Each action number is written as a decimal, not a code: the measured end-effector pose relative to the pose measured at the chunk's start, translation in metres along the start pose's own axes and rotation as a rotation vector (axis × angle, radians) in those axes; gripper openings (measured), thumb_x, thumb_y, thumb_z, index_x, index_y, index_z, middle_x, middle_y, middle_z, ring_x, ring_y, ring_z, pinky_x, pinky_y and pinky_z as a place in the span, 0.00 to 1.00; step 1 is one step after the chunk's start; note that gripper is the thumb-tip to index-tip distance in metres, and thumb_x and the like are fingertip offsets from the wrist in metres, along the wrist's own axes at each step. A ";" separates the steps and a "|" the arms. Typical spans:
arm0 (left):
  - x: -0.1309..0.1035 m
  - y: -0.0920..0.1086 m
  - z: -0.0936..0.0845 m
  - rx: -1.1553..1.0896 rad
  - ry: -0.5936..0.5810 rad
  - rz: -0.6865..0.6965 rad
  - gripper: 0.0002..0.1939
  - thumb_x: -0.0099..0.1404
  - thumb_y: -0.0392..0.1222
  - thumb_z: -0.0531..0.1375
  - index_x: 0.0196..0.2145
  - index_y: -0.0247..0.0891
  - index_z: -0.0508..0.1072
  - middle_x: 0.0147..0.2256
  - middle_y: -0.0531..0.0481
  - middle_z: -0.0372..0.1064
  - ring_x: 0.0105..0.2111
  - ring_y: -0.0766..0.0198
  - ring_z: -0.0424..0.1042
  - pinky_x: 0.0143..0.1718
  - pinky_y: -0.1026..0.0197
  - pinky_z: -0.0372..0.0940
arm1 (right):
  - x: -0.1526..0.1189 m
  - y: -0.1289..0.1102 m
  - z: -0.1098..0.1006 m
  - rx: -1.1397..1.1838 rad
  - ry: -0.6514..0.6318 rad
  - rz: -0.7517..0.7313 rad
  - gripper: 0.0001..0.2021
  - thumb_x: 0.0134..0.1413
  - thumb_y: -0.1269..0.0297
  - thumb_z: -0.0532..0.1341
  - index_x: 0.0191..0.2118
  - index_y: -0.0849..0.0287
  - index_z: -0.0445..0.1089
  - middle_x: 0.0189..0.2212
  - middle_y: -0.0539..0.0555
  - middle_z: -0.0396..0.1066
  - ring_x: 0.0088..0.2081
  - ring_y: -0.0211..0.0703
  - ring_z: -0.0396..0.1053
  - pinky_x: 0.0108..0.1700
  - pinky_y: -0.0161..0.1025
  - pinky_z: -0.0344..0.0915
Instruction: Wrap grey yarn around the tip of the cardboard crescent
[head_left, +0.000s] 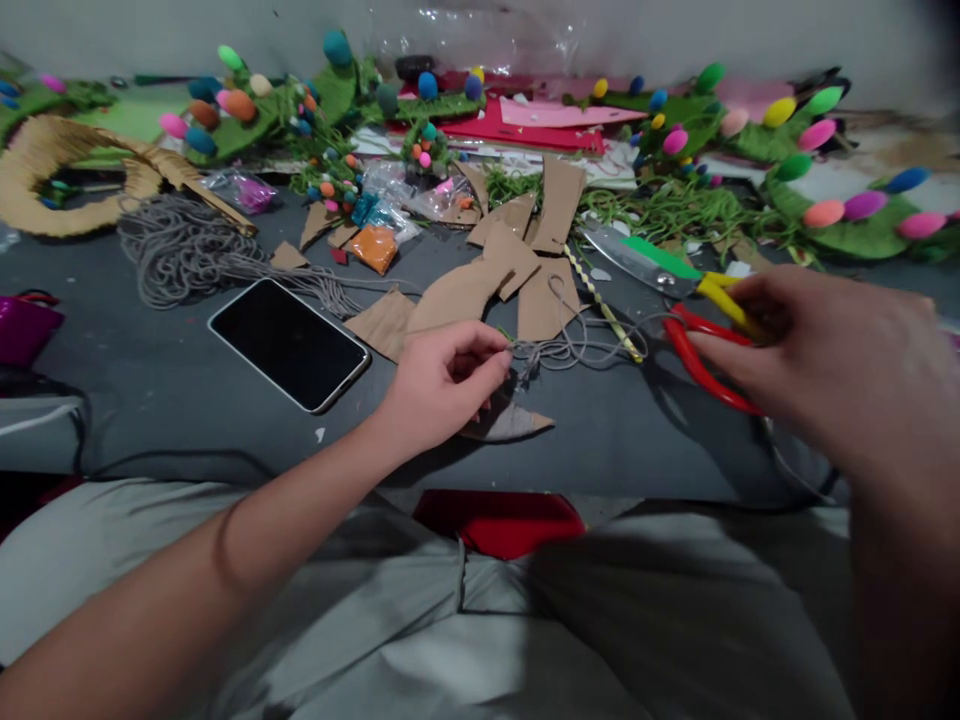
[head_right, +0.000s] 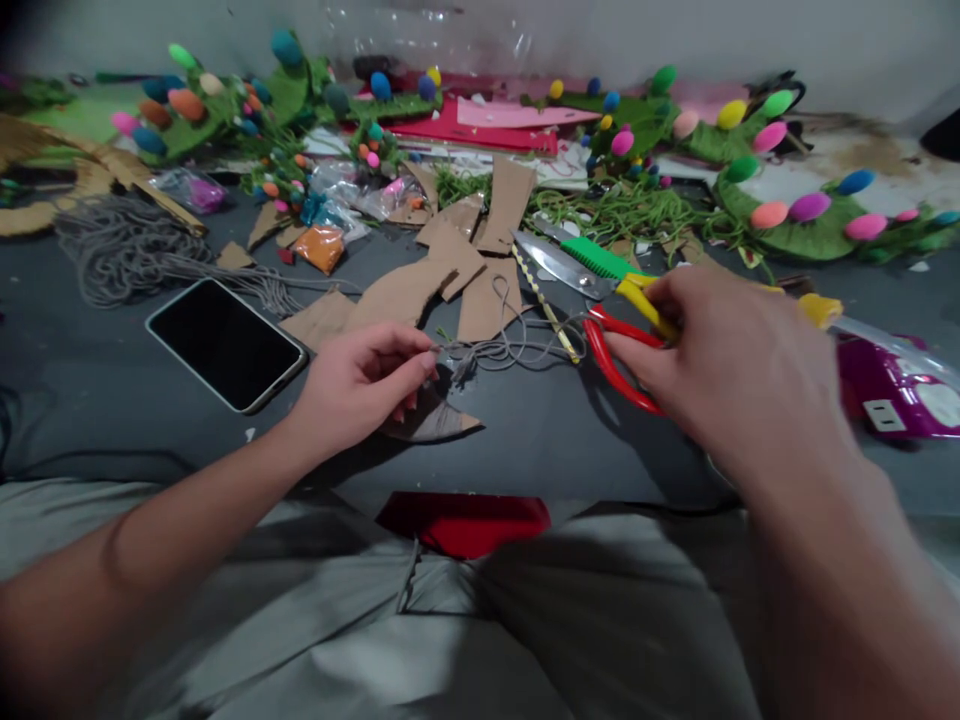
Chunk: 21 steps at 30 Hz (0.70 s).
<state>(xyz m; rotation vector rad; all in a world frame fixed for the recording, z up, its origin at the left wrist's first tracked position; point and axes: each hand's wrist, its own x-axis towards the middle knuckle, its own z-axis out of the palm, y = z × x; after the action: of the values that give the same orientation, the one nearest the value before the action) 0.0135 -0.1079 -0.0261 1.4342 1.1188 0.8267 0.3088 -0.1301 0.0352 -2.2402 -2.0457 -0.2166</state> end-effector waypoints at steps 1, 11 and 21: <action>0.000 0.000 -0.001 -0.004 -0.012 0.003 0.09 0.66 0.44 0.64 0.39 0.36 0.73 0.28 0.52 0.72 0.19 0.71 0.68 0.16 0.71 0.65 | 0.004 -0.004 0.003 -0.011 -0.028 0.028 0.22 0.53 0.46 0.62 0.47 0.58 0.74 0.35 0.61 0.76 0.32 0.54 0.68 0.30 0.41 0.51; 0.000 0.006 -0.001 -0.049 -0.070 0.024 0.10 0.70 0.45 0.59 0.40 0.35 0.71 0.31 0.50 0.72 0.20 0.72 0.67 0.17 0.71 0.64 | 0.020 0.000 0.037 0.103 -0.131 -0.101 0.19 0.61 0.56 0.60 0.50 0.67 0.73 0.43 0.67 0.76 0.39 0.53 0.71 0.38 0.43 0.62; -0.002 0.000 -0.002 0.149 -0.083 0.140 0.12 0.68 0.48 0.62 0.40 0.37 0.79 0.30 0.51 0.75 0.24 0.69 0.70 0.25 0.69 0.64 | 0.000 -0.033 0.016 0.298 0.249 -0.287 0.13 0.61 0.67 0.57 0.47 0.59 0.76 0.49 0.62 0.73 0.53 0.55 0.69 0.58 0.50 0.64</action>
<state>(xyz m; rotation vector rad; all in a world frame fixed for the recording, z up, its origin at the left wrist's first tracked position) 0.0108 -0.1088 -0.0252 1.6714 1.0428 0.7867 0.2768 -0.1243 0.0191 -1.6576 -2.0940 -0.1863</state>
